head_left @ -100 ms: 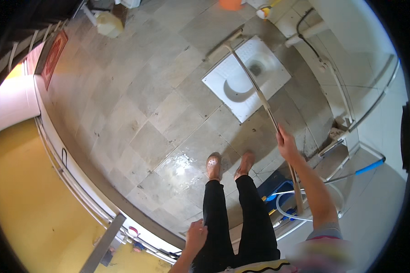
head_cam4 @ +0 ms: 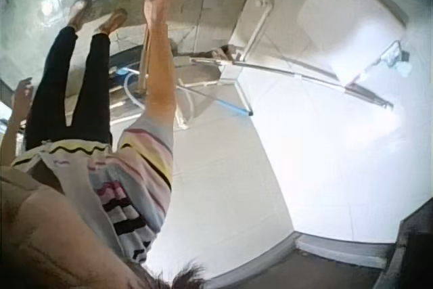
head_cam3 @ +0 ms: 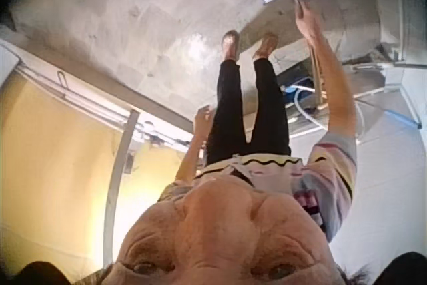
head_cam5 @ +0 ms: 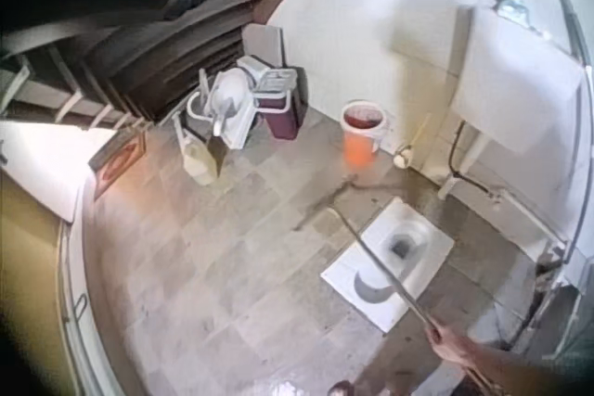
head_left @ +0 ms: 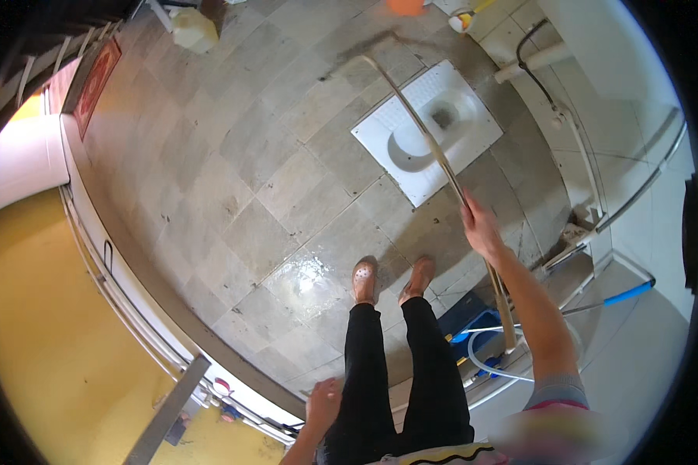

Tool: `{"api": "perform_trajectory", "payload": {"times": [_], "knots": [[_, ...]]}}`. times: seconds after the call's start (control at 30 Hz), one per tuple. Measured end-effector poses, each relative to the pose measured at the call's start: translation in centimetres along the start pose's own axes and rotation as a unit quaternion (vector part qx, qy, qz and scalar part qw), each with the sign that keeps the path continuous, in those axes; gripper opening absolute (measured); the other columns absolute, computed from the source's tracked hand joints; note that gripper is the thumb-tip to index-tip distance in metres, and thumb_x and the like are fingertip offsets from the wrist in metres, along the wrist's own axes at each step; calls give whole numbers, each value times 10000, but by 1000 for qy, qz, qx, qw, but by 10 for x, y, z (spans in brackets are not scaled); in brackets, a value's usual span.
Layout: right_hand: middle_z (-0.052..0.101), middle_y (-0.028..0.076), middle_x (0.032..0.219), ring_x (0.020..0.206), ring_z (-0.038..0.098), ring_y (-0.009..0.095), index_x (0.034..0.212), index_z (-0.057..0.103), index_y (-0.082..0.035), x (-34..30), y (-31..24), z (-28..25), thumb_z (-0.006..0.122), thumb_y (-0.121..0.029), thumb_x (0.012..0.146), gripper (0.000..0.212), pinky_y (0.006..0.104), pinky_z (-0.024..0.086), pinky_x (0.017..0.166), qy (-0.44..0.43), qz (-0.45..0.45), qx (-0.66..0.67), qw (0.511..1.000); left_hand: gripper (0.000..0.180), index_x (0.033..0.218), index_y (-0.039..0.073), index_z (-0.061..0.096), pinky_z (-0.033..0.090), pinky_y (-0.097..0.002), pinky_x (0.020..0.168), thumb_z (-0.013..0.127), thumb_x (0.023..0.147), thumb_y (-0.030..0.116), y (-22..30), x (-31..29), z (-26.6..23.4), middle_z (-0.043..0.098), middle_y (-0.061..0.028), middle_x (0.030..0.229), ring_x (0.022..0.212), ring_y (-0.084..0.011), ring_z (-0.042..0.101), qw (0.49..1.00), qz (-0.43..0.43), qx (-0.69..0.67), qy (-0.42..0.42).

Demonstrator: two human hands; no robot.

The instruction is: The person cleans a tiled bathroom floor using a squeegee and a bucket of water. They repeatedly push water across the floor, move a bucket, and rinse the squeegee with a hose.

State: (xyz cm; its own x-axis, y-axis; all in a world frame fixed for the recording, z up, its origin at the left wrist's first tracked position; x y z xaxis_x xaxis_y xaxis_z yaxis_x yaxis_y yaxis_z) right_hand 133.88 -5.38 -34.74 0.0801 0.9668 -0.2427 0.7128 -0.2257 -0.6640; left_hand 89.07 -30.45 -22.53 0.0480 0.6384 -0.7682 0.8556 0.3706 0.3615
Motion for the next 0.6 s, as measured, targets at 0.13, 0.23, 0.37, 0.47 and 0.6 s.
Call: {"api": "perform_trajectory", "payload": {"times": [0.13, 0.23, 0.37, 0.47, 0.6], "knots": [[604, 254, 964, 849, 584, 431, 1382, 324, -153, 143, -91, 68, 450, -134, 916, 484, 502, 457, 696, -16, -58, 76, 995, 286, 1078, 48, 619, 512, -399, 751, 548, 841, 192, -61, -29, 16, 648, -160, 965, 817, -280, 653, 982, -173, -32, -63], [614, 207, 1019, 907, 593, 393, 1387, 329, -225, 240, -143, 103, 418, -133, 910, 494, 466, 489, 736, -19, -87, 27, 996, 269, 1059, 62, 634, 521, -375, 718, 554, 844, 202, -65, -19, 21, 670, -139, 907, 782, -266, 665, 983, -162, -42, -71], [625, 182, 1017, 953, 600, 361, 1390, 325, -233, 274, -152, 136, 418, -139, 899, 509, 462, 495, 776, -75, 15, -96, 992, 253, 1028, 58, 648, 525, -354, 699, 566, 850, 219, -52, -3, 14, 679, -141, 873, 777, -268, 670, 982, -160, -87, -50], [635, 187, 965, 896, 616, 371, 1403, 292, -259, 213, -108, 129, 458, -88, 863, 590, 486, 497, 745, -123, -22, -131, 984, 251, 1073, 48, 630, 528, -296, 656, 591, 872, 193, -69, -1, 17, 682, -104, 842, 744, -174, 669, 982, -147, -114, -40], [603, 249, 883, 799, 595, 416, 1436, 224, -304, 56, 0, 28, 461, -96, 906, 617, 493, 458, 669, -133, 8, -100, 986, 237, 1059, -17, 618, 530, -274, 659, 556, 890, 137, -102, -3, 31, 676, -117, 888, 763, -169, 665, 933, -202, -292, -55]]}}
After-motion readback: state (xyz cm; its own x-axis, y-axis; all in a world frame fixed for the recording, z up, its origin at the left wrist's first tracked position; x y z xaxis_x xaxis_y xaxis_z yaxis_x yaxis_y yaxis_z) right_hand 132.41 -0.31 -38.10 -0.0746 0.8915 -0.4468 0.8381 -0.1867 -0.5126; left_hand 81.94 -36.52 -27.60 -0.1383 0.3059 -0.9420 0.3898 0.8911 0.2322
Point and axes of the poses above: each hand's wrist, its own x-axis towards the middle knuckle, its own z-axis out of the palm, y = z × x, the point moved 7 cm from there along x, towards the middle knuckle
